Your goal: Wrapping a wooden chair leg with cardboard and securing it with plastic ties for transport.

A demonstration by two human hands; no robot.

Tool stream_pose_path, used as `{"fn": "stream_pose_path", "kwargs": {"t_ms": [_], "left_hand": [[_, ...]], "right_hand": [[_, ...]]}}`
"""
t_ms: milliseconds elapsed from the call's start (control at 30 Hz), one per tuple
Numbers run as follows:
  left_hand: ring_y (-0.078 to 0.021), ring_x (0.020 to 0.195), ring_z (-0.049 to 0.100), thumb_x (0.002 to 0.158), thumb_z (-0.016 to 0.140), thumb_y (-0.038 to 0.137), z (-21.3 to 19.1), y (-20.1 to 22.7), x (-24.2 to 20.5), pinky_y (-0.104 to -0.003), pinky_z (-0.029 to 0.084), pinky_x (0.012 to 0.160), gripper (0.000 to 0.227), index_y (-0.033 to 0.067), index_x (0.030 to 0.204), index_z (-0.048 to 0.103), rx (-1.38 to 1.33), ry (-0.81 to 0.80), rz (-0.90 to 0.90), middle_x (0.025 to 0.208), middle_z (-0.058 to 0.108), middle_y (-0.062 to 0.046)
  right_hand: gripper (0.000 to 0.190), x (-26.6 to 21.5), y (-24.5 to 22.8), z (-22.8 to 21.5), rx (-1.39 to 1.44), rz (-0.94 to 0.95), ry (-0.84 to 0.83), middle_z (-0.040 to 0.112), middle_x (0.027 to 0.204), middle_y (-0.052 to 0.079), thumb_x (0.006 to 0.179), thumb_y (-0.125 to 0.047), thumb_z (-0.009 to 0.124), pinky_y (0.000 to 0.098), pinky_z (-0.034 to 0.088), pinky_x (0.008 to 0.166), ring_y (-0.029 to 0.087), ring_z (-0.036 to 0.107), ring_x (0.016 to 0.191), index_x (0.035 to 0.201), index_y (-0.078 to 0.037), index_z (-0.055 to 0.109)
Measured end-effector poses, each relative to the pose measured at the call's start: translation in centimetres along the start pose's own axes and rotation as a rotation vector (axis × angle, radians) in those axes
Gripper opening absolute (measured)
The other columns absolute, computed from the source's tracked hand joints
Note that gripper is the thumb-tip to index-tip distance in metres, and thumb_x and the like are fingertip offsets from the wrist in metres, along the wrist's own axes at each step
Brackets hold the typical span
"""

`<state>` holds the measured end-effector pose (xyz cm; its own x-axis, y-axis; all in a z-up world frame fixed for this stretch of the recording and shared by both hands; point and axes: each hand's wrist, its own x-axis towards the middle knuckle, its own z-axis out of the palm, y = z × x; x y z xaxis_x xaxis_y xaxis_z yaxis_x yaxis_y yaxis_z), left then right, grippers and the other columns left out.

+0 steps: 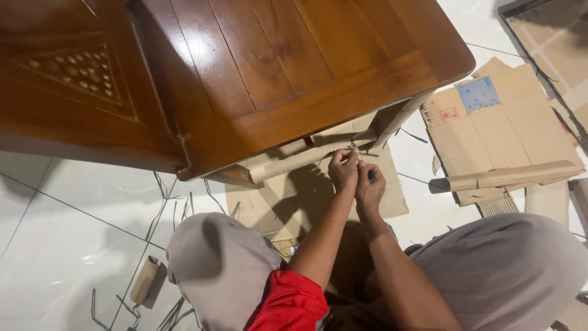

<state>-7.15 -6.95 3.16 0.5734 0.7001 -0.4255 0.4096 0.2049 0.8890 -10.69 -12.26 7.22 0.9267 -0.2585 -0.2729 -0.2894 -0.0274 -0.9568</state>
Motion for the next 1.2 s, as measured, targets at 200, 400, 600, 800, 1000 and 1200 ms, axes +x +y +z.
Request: {"fn": "stream_pose_path", "kwargs": {"t_ms": [200,400,600,800,1000,1200], "left_hand": [[-0.0166,0.081,0.073,0.081,0.08,0.035,0.3,0.4,0.7,-0.03,0.056,0.076,0.016,0.0231,0.089,0.075,-0.095,-0.054,-0.167,0.078,0.075,-0.001],[-0.0239,0.093,0.074,0.079,0.079,0.035,0.3,0.2,-0.4,-0.035,0.056,0.085,0.019,0.0206,0.091,0.075,-0.016,-0.06,-0.104,0.087,0.077,-0.003],[-0.029,0.08,0.075,0.082,0.072,0.03,-0.9,0.2,-1.1,-0.041,0.057,0.076,0.009,0.0205,0.083,0.07,0.151,0.075,0.183,0.069,0.073,-0.002],[-0.0292,0.074,0.074,0.083,0.072,0.021,-1.6,1.4,-1.9,-0.04,0.057,0.073,0.004,0.0191,0.081,0.07,0.154,0.104,0.335,0.062,0.07,-0.003],[-0.0185,0.067,0.069,0.09,0.072,0.008,-1.3,-0.1,-0.7,-0.031,0.054,0.069,0.01,0.0154,0.084,0.07,-0.015,-0.043,0.4,0.068,0.071,-0.006],[-0.0255,0.07,0.073,0.09,0.068,-0.003,-2.5,0.9,-1.5,-0.036,0.057,0.065,0.011,0.0078,0.091,0.072,-0.085,-0.134,0.434,0.077,0.074,-0.016]], "right_hand": [[0.029,-2.4,-3.1,0.4,-0.019,0.006,-0.042,0.054,0.06,0.003,0.102,-0.031,0.07,0.0271,0.044,0.05,0.013,0.053,0.055,0.083,-0.01,0.066],[0.036,-1.5,-0.8,0.1,0.008,-0.01,-0.063,0.053,0.052,0.006,0.102,-0.036,0.072,0.0262,0.048,0.044,0.015,0.055,0.045,0.076,-0.012,0.065],[0.029,-0.3,2.3,-0.8,-0.081,0.024,0.105,0.054,0.06,0.003,0.097,-0.034,0.069,0.0282,0.045,0.059,0.014,0.051,0.059,0.075,-0.016,0.069],[0.02,2.4,1.5,-2.1,-0.125,-0.115,0.298,0.07,0.091,0.014,0.098,-0.031,0.075,0.0412,0.049,0.089,0.023,0.065,0.09,0.098,-0.011,0.071],[0.029,6.8,-1.5,1.0,-0.314,0.022,-0.164,0.076,0.088,0.011,0.085,-0.036,0.082,0.0387,0.055,0.08,0.024,0.073,0.085,0.1,-0.012,0.077],[0.026,9.7,-1.4,1.0,-0.459,0.099,-0.284,0.06,0.056,0.007,0.072,-0.033,0.083,0.0347,0.046,0.052,0.02,0.055,0.051,0.078,-0.009,0.075]]}}
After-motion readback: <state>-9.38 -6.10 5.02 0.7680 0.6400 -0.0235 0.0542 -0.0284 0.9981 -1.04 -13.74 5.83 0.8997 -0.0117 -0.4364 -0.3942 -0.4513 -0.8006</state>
